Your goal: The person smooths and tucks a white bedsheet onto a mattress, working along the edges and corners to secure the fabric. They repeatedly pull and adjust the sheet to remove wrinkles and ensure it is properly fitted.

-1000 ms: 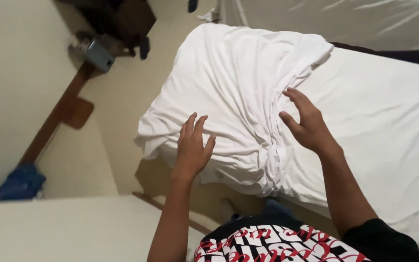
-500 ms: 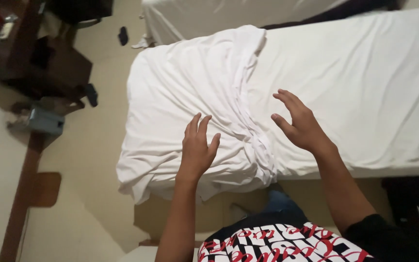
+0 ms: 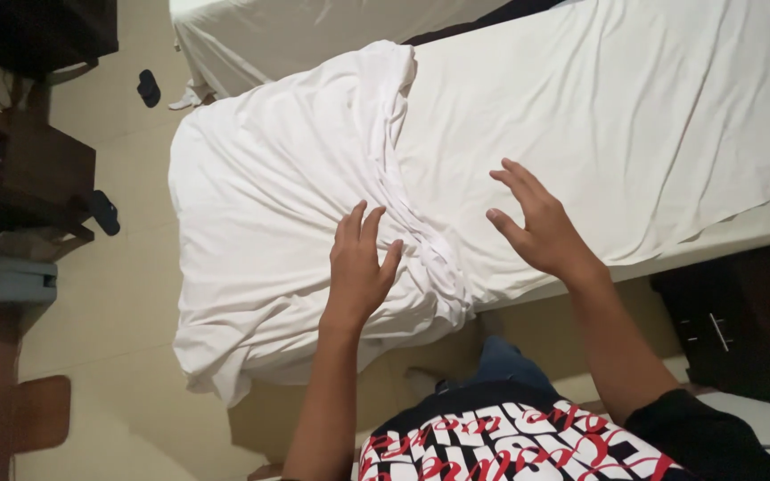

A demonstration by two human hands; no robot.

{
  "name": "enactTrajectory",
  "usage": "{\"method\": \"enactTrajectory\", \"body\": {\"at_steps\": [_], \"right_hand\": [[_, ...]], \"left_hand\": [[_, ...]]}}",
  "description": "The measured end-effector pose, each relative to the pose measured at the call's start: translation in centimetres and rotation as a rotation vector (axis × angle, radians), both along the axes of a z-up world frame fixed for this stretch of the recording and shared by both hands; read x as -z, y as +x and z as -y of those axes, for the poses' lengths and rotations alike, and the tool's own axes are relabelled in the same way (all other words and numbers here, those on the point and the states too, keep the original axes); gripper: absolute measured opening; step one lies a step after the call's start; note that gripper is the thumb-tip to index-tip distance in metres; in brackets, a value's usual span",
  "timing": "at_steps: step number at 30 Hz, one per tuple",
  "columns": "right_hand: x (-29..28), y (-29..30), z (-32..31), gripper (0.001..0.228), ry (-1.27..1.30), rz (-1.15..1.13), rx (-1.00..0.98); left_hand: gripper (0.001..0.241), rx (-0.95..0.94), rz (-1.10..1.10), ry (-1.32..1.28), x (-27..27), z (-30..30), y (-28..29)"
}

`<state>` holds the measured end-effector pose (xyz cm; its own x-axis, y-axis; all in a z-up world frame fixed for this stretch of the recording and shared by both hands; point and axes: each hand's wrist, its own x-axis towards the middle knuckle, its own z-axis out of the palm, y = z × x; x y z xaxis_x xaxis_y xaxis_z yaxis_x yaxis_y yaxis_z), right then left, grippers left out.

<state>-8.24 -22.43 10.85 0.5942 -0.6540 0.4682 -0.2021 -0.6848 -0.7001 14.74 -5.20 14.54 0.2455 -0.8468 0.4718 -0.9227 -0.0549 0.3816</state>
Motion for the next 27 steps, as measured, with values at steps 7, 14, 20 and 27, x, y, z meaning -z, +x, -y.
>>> {"method": "enactTrajectory", "body": {"at_steps": [7, 14, 20, 27], "right_hand": [[-1.2, -2.2, 2.6, 0.051, 0.030, 0.010, 0.003], [-0.8, -4.3, 6.5, 0.052, 0.059, -0.013, 0.007], [-0.9, -4.8, 9.2, 0.051, 0.072, -0.033, -0.008], [-1.1, -5.1, 12.0, 0.051, 0.035, -0.033, -0.034]], "left_hand": [[0.055, -0.003, 0.047, 0.016, -0.4, 3.3, -1.7], [0.056, -0.004, 0.021, 0.033, 0.3, 7.4, -3.5], [0.057, -0.012, 0.024, 0.032, 0.0, 9.8, -5.0], [0.056, -0.024, 0.033, -0.013, 0.3, 12.3, -5.4]]}}
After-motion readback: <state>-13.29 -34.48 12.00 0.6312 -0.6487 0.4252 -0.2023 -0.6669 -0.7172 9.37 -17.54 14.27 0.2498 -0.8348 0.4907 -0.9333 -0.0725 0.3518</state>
